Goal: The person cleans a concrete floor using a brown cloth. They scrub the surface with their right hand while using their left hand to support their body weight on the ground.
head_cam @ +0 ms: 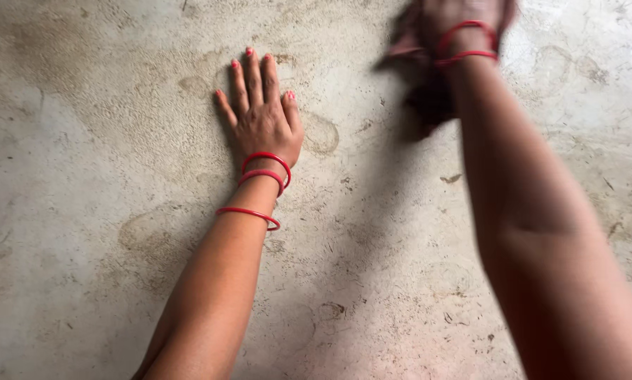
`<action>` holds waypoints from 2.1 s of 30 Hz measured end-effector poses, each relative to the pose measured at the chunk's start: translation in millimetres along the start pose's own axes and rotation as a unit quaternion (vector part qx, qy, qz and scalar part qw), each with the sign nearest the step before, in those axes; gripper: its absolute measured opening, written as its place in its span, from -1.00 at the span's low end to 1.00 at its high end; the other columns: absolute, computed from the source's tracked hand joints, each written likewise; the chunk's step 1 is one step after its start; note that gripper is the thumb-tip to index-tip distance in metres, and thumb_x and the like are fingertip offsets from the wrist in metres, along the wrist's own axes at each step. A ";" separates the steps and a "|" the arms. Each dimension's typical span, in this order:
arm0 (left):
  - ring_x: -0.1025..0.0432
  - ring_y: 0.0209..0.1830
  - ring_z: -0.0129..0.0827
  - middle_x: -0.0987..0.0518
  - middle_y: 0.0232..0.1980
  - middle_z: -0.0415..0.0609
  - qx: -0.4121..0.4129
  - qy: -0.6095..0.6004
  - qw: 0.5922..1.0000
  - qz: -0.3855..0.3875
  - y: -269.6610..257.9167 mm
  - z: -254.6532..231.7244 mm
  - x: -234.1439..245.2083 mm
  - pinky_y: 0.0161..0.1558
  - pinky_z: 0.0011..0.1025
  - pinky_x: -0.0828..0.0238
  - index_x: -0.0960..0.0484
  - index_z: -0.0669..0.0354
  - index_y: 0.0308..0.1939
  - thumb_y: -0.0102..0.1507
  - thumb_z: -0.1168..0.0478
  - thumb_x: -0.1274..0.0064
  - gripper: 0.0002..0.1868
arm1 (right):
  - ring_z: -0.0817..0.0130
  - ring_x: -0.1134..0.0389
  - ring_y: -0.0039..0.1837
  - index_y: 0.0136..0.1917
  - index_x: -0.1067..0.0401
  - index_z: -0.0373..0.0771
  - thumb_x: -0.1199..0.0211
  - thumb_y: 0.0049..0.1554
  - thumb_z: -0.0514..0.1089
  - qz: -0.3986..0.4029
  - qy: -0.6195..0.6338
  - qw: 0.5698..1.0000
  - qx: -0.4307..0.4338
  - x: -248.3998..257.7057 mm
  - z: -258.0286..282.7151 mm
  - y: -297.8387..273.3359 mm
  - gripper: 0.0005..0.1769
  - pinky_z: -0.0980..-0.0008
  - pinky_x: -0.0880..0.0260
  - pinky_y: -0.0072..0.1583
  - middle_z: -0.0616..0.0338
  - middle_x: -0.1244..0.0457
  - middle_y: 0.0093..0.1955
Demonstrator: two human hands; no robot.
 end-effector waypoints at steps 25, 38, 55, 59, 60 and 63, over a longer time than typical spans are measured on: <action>0.28 0.69 -0.06 0.15 0.70 0.02 -0.014 -0.015 1.000 -0.013 4.5 0.1 -10.5 0.55 0.24 0.44 0.00 0.10 0.63 0.45 -0.08 0.43 -0.31 | -0.04 0.28 0.74 0.74 0.18 -0.05 -0.02 0.21 -0.04 -0.082 0.285 0.918 -0.265 60.2 83.1 -270.8 -0.11 -0.29 0.36 0.59 -0.08 0.21 0.75; 0.24 0.71 -0.07 0.08 0.70 -0.01 -0.008 -0.040 0.998 -0.036 10.0 2.0 -26.9 0.56 0.28 0.43 -0.08 0.07 0.61 0.46 -0.05 0.35 -0.34 | 0.01 0.11 0.71 0.67 -0.04 -0.07 -0.12 0.18 -0.04 -0.156 0.352 0.923 -0.007 150.1 199.7 -175.4 -0.18 -0.17 0.15 0.59 -0.03 0.06 0.70; 0.22 0.68 -0.05 0.07 0.68 0.01 -0.014 -0.008 0.999 -0.041 4.3 0.7 -9.4 0.53 0.23 0.39 -0.08 0.10 0.59 0.40 -0.06 0.34 -0.31 | 0.09 0.19 0.71 0.66 -0.09 0.13 -0.04 0.19 -0.01 -0.122 0.311 0.919 -0.209 32.0 -35.6 -103.6 -0.24 -0.13 0.28 0.59 0.18 0.10 0.72; 0.23 0.69 -0.04 0.09 0.69 0.03 -0.010 -0.016 1.000 -0.016 2.8 0.7 -10.6 0.53 0.26 0.41 -0.07 0.12 0.60 0.42 -0.06 0.35 -0.30 | 0.09 0.20 0.72 0.67 -0.07 0.05 0.06 0.24 0.02 -0.105 0.298 0.891 -0.326 13.4 -55.3 -174.3 -0.27 -0.18 0.34 0.61 0.11 0.13 0.73; 0.24 0.69 -0.03 0.09 0.69 0.03 -0.012 -0.020 1.000 -0.014 2.8 -1.6 -10.3 0.53 0.26 0.41 -0.07 0.12 0.60 0.42 -0.06 0.35 -0.30 | 0.07 0.20 0.72 0.67 -0.06 0.02 0.05 0.24 0.02 -0.103 0.290 0.885 -0.348 11.3 -50.6 -187.9 -0.27 -0.20 0.35 0.60 0.07 0.13 0.72; 0.26 0.69 -0.02 0.10 0.69 0.05 -0.017 -0.024 0.999 -0.016 2.8 -1.7 -9.1 0.53 0.27 0.42 -0.07 0.14 0.60 0.42 -0.06 0.36 -0.30 | 0.00 0.20 0.73 0.70 -0.01 -0.02 0.03 0.25 0.00 -0.111 0.276 0.871 -0.390 11.5 -10.7 -220.1 -0.23 -0.24 0.32 0.61 0.02 0.13 0.75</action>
Point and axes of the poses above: each hand's wrist, its own y-axis towards the middle knuckle, its own x-axis out of the back of the hand, z = x × y, the point moved 1 cm from there along y, towards the middle knuckle
